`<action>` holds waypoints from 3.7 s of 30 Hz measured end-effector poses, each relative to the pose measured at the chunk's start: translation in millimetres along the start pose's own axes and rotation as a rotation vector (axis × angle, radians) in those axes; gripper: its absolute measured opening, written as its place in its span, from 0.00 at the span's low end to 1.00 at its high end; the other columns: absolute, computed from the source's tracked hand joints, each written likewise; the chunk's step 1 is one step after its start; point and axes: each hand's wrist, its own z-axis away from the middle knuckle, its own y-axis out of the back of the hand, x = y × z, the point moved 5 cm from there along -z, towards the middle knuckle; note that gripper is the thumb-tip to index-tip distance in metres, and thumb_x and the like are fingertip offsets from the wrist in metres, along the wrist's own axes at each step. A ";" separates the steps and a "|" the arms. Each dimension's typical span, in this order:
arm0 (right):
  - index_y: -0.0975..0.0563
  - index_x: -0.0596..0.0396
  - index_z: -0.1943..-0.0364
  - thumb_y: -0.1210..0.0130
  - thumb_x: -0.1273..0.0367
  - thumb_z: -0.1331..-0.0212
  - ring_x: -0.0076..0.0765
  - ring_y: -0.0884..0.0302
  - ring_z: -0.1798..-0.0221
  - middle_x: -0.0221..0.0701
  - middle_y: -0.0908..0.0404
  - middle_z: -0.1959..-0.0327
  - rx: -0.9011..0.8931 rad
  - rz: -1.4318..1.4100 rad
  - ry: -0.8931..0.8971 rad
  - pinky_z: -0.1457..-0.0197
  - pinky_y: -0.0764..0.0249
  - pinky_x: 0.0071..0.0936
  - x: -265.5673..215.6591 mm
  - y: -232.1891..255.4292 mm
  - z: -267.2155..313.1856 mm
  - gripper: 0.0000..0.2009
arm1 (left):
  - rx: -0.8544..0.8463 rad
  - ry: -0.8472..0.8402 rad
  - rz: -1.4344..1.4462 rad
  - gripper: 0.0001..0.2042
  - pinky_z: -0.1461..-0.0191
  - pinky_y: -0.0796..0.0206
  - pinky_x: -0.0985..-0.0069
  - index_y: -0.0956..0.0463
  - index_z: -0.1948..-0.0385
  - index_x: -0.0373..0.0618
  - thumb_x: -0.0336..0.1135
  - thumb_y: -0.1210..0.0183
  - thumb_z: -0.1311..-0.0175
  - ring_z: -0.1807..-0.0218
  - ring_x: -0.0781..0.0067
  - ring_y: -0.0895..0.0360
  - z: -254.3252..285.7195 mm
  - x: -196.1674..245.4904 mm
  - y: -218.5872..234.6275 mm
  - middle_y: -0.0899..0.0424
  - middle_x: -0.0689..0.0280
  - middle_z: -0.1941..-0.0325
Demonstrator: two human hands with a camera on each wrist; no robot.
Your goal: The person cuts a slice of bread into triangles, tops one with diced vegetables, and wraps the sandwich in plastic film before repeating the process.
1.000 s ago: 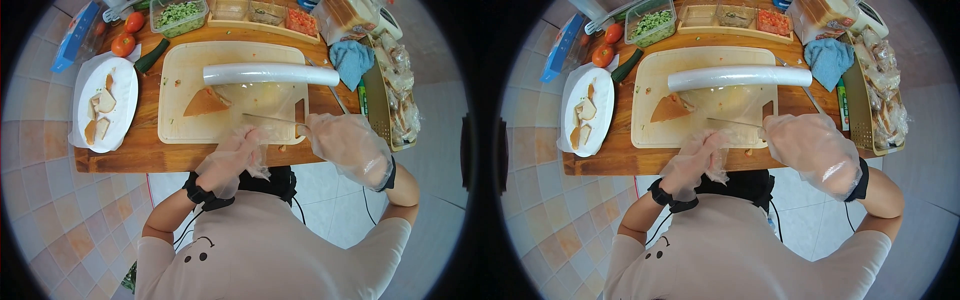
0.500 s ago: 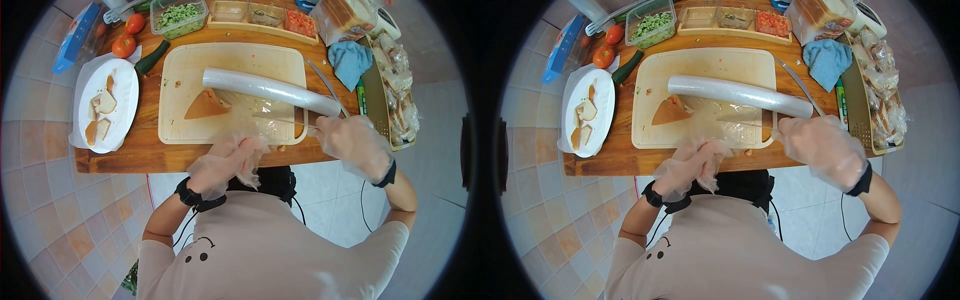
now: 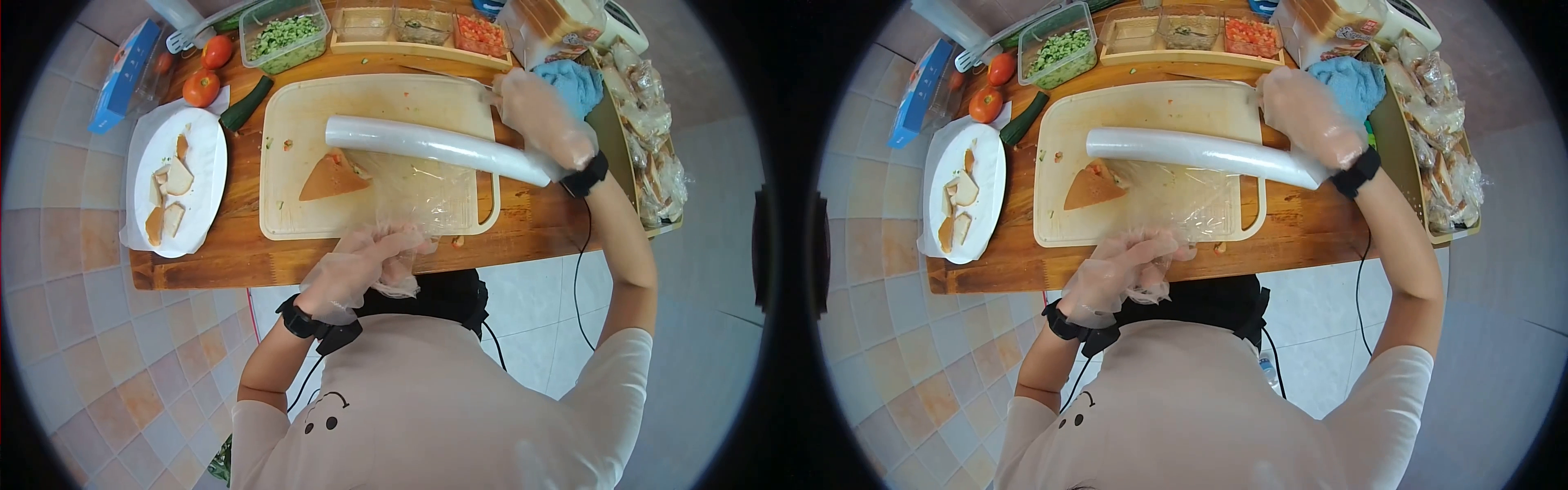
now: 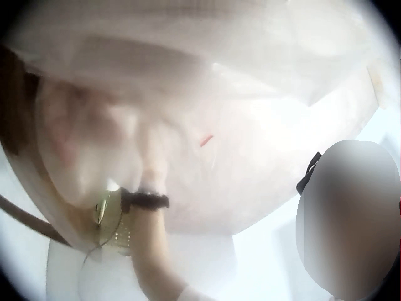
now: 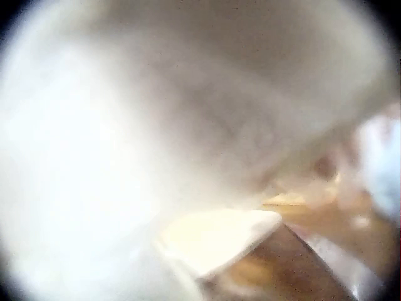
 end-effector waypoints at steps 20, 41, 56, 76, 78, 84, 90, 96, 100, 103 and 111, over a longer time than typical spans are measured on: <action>0.25 0.56 0.43 0.36 0.57 0.43 0.59 0.20 0.49 0.51 0.19 0.55 -0.356 -0.481 -0.045 0.45 0.24 0.47 -81.2 -0.7 -12.9 0.26 | 0.109 -0.563 -0.114 0.22 0.62 0.26 0.78 0.31 0.33 0.35 0.26 0.43 0.28 0.60 0.70 0.18 -25.8 -11.9 17.3 0.20 0.56 0.43; 0.25 0.60 0.42 0.37 0.64 0.39 0.58 0.15 0.53 0.53 0.14 0.60 -0.231 -0.404 -0.163 0.48 0.20 0.47 -67.5 21.8 -14.0 0.23 | 0.099 -0.132 -0.024 0.15 0.76 0.38 0.84 0.21 0.50 0.40 0.44 0.48 0.20 0.75 0.85 0.29 -27.2 4.8 -3.2 0.22 0.71 0.69; 0.26 0.55 0.36 0.33 0.62 0.47 0.56 0.20 0.44 0.50 0.22 0.41 -0.003 -0.359 0.230 0.38 0.25 0.47 -111.2 27.4 -44.0 0.32 | 0.130 -0.257 0.043 0.20 0.62 0.26 0.82 0.28 0.36 0.38 0.41 0.47 0.21 0.61 0.82 0.21 -31.7 14.1 -6.1 0.19 0.70 0.58; 0.26 0.44 0.39 0.48 0.69 0.33 0.56 0.17 0.50 0.43 0.19 0.56 -0.051 -0.155 0.125 0.51 0.20 0.49 -86.3 -1.2 -98.9 0.18 | -0.238 -1.006 -1.164 0.12 0.52 0.23 0.72 0.21 0.44 0.49 0.35 0.50 0.23 0.51 0.59 0.16 14.1 51.5 -81.2 0.15 0.58 0.49; 0.27 0.48 0.40 0.46 0.68 0.33 0.56 0.18 0.48 0.44 0.21 0.50 0.078 -0.117 0.154 0.46 0.21 0.50 -84.6 3.7 -92.6 0.18 | -0.054 -0.936 -0.820 0.14 0.53 0.23 0.73 0.23 0.41 0.46 0.38 0.50 0.21 0.51 0.65 0.17 13.0 49.0 -58.1 0.16 0.60 0.47; 0.32 0.58 0.31 0.39 0.68 0.34 0.52 0.24 0.34 0.44 0.26 0.34 0.277 -0.364 0.057 0.31 0.27 0.44 -78.2 61.7 -47.4 0.28 | 0.224 -0.512 -0.130 0.25 0.53 0.24 0.75 0.35 0.28 0.40 0.47 0.55 0.17 0.53 0.78 0.21 29.8 39.1 -12.3 0.21 0.63 0.42; 0.37 0.57 0.24 0.38 0.70 0.31 0.31 0.26 0.36 0.34 0.26 0.32 -0.220 -1.541 -0.437 0.31 0.30 0.30 -139.4 63.3 29.1 0.33 | 0.178 -0.545 0.096 0.28 0.39 0.30 0.77 0.44 0.21 0.42 0.43 0.54 0.17 0.43 0.75 0.24 40.1 26.4 -5.9 0.25 0.60 0.31; 0.22 0.57 0.47 0.39 0.69 0.30 0.24 0.20 0.50 0.29 0.16 0.56 -0.296 -1.742 -0.568 0.42 0.26 0.26 -185.1 32.7 46.5 0.12 | 0.303 -0.753 -0.335 0.23 0.42 0.28 0.72 0.35 0.28 0.37 0.40 0.52 0.18 0.43 0.69 0.23 36.6 14.3 1.2 0.24 0.58 0.33; 0.22 0.57 0.55 0.42 0.70 0.28 0.20 0.21 0.57 0.27 0.18 0.62 0.246 -1.959 -0.599 0.49 0.25 0.23 -179.6 21.6 51.8 0.06 | 0.443 -0.669 -0.106 0.17 0.63 0.23 0.75 0.26 0.39 0.35 0.37 0.49 0.19 0.64 0.72 0.17 44.0 -1.7 16.4 0.16 0.60 0.54; 0.25 0.54 0.59 0.46 0.68 0.25 0.16 0.28 0.62 0.23 0.24 0.65 0.299 -1.915 -0.667 0.54 0.30 0.19 -175.4 27.0 54.4 0.05 | 0.429 -0.533 0.046 0.16 0.66 0.25 0.74 0.23 0.44 0.33 0.37 0.48 0.20 0.68 0.72 0.19 53.2 -14.6 29.6 0.17 0.63 0.68; 0.26 0.54 0.58 0.44 0.70 0.26 0.17 0.25 0.66 0.24 0.22 0.61 0.147 -2.014 -0.616 0.60 0.27 0.18 -173.7 33.4 56.0 0.04 | 0.405 -0.513 0.239 0.22 0.67 0.25 0.76 0.26 0.40 0.30 0.42 0.44 0.24 0.75 0.71 0.21 44.6 11.1 1.9 0.13 0.58 0.57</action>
